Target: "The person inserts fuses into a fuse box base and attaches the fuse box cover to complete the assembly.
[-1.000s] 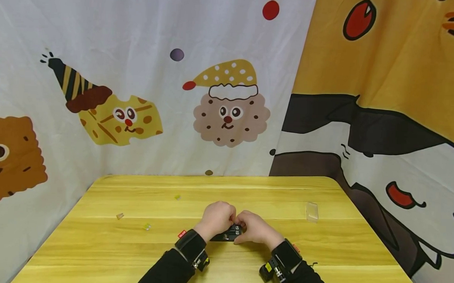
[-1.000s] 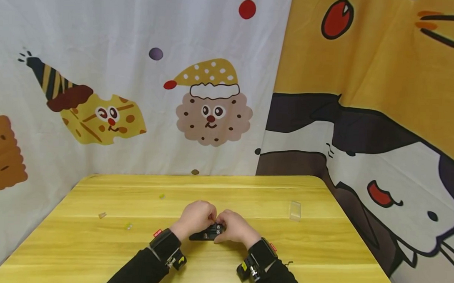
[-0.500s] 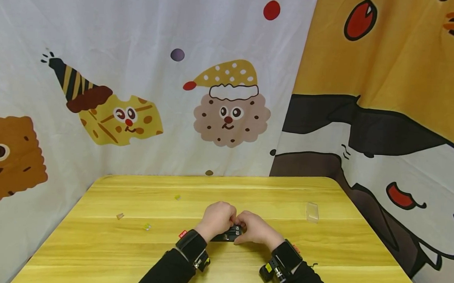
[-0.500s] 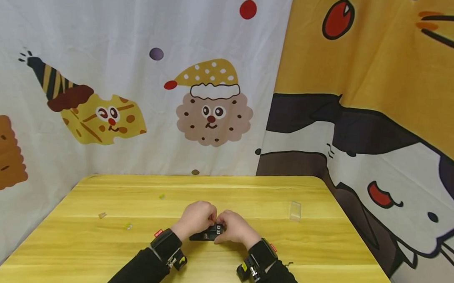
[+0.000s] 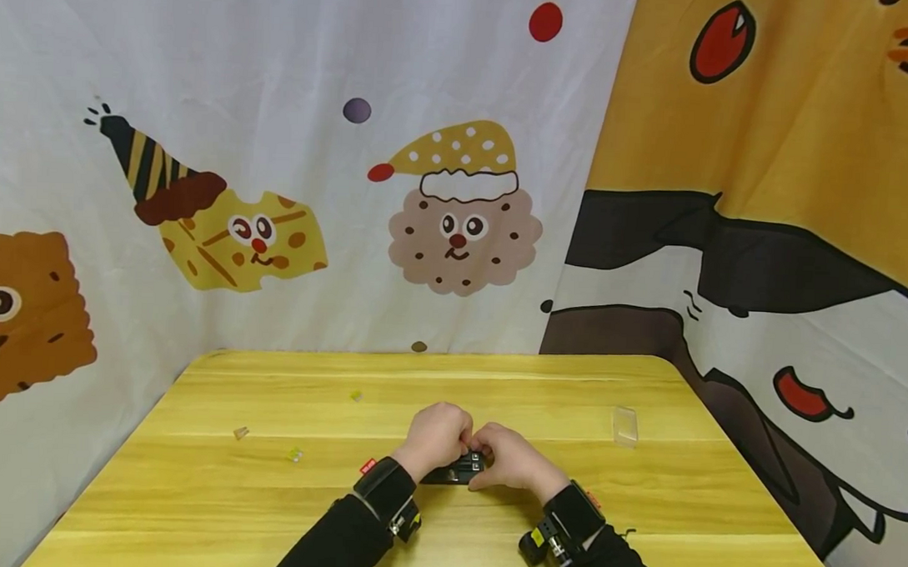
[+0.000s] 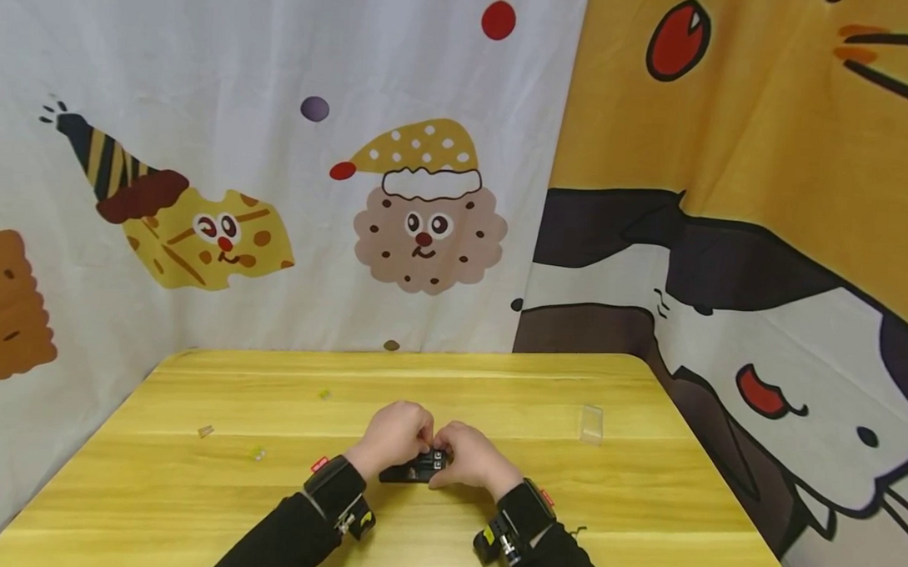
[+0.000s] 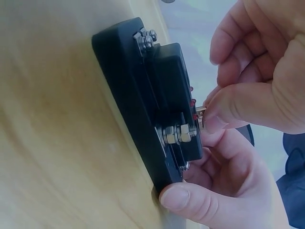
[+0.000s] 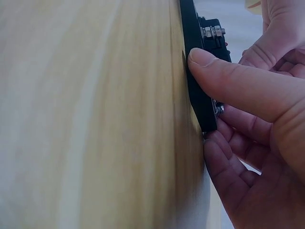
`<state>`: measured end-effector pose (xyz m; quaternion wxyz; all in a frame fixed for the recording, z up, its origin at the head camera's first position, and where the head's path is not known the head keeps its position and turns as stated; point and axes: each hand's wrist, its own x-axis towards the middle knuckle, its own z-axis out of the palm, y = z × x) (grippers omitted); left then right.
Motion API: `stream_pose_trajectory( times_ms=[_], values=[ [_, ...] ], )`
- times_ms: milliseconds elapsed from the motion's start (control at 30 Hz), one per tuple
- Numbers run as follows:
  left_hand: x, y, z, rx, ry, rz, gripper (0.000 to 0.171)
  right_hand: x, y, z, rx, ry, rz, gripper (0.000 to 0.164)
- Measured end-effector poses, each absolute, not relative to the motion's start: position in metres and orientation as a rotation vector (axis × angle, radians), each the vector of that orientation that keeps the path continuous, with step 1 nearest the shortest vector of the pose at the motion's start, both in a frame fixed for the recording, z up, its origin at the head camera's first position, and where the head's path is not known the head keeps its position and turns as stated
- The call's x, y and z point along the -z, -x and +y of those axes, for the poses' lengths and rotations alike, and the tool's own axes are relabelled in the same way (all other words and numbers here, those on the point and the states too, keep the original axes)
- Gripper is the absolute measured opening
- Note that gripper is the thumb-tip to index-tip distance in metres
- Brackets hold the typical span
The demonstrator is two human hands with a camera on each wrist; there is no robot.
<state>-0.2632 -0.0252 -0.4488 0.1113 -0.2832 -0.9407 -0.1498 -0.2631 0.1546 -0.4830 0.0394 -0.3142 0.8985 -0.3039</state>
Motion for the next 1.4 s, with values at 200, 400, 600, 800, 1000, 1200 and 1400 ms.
stream_pose_trajectory(
  times_ms=[200, 400, 600, 800, 1000, 1200, 1400],
  values=[
    [0.4465, 0.2643, -0.0235, 0.397, 0.836, -2.779, 0.032, 0.4828, 0.2629, 0.1545, 0.927, 0.956, 2.765, 0.043],
    [0.4447, 0.2623, -0.0223, 0.388, 0.832, -2.792, 0.035, 0.484, 0.2619, 0.1559, 0.955, 0.955, 2.748, 0.044],
    [0.4479, 0.2642, -0.0216, 0.404, 0.826, -2.798, 0.034, 0.4806, 0.2608, 0.1562, 0.965, 0.94, 2.732, 0.044],
    [0.4496, 0.2637, -0.0224, 0.436, 0.822, -2.791, 0.032, 0.4806, 0.2605, 0.1567, 0.981, 0.953, 2.719, 0.044],
    [0.4489, 0.263, -0.0233, 0.452, 0.82, -2.775, 0.031, 0.482, 0.2602, 0.1568, 0.999, 0.967, 2.715, 0.044],
    [0.4481, 0.2619, -0.0225, 0.414, 0.82, -2.765, 0.032, 0.4828, 0.261, 0.1562, 0.965, 0.937, 2.723, 0.044],
    [0.4479, 0.2604, -0.0221, 0.405, 0.807, -2.768, 0.031, 0.4821, 0.2613, 0.1556, 0.952, 0.945, 2.728, 0.044]
  ],
)
